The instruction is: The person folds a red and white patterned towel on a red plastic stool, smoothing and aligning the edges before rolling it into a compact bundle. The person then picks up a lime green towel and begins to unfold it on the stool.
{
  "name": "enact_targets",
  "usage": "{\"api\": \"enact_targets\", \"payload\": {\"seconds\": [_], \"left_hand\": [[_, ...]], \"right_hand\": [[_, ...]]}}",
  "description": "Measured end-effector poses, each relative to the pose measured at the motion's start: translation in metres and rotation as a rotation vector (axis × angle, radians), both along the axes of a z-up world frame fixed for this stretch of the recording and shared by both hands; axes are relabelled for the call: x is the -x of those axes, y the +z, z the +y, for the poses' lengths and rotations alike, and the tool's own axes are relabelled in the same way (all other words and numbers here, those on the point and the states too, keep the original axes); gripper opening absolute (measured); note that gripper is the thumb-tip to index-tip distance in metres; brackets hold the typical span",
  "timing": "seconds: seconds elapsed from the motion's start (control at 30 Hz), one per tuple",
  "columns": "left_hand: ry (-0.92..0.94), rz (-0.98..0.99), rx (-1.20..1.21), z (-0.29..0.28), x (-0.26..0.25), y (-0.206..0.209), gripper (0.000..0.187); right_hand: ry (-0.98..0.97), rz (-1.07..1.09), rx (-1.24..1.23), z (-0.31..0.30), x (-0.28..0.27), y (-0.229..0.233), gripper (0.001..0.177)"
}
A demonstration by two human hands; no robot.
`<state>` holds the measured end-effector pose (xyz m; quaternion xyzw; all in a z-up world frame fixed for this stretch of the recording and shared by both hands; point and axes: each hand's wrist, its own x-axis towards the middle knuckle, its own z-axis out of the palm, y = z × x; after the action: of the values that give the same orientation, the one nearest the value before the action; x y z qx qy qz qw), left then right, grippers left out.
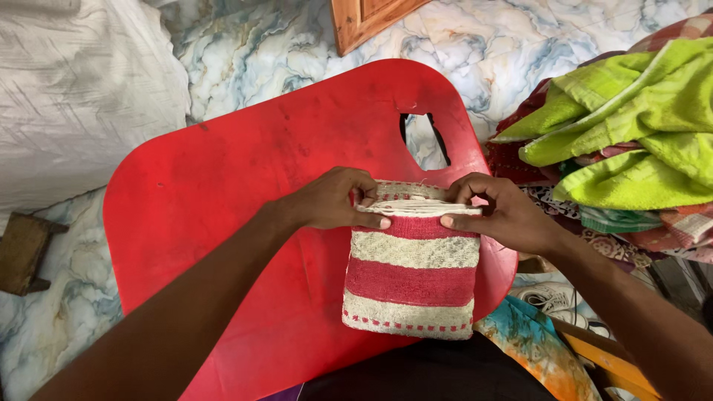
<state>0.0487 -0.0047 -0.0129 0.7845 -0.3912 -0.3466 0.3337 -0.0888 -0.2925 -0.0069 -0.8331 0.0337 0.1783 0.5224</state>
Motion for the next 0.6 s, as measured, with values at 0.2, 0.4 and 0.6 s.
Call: {"api": "enact_targets", "payload": {"seconds": [0.2, 0.4, 0.6], "left_hand": [[0.185, -0.075, 0.187, 0.010, 0.012, -0.014, 0.081], [0.453, 0.234, 0.185, 0.006, 0.046, -0.035, 0.070], [0.627, 0.138, 0.220, 0.038, 0.081, -0.038, 0.066]], "right_hand": [[-0.112, 0.145, 0.002, 0.009, -0.005, 0.007, 0.067], [-0.134, 0.290, -0.090, 0.015, -0.010, 0.008, 0.076], [0.034, 0.178, -0.062, 0.035, -0.023, -0.004, 0.075]]}}
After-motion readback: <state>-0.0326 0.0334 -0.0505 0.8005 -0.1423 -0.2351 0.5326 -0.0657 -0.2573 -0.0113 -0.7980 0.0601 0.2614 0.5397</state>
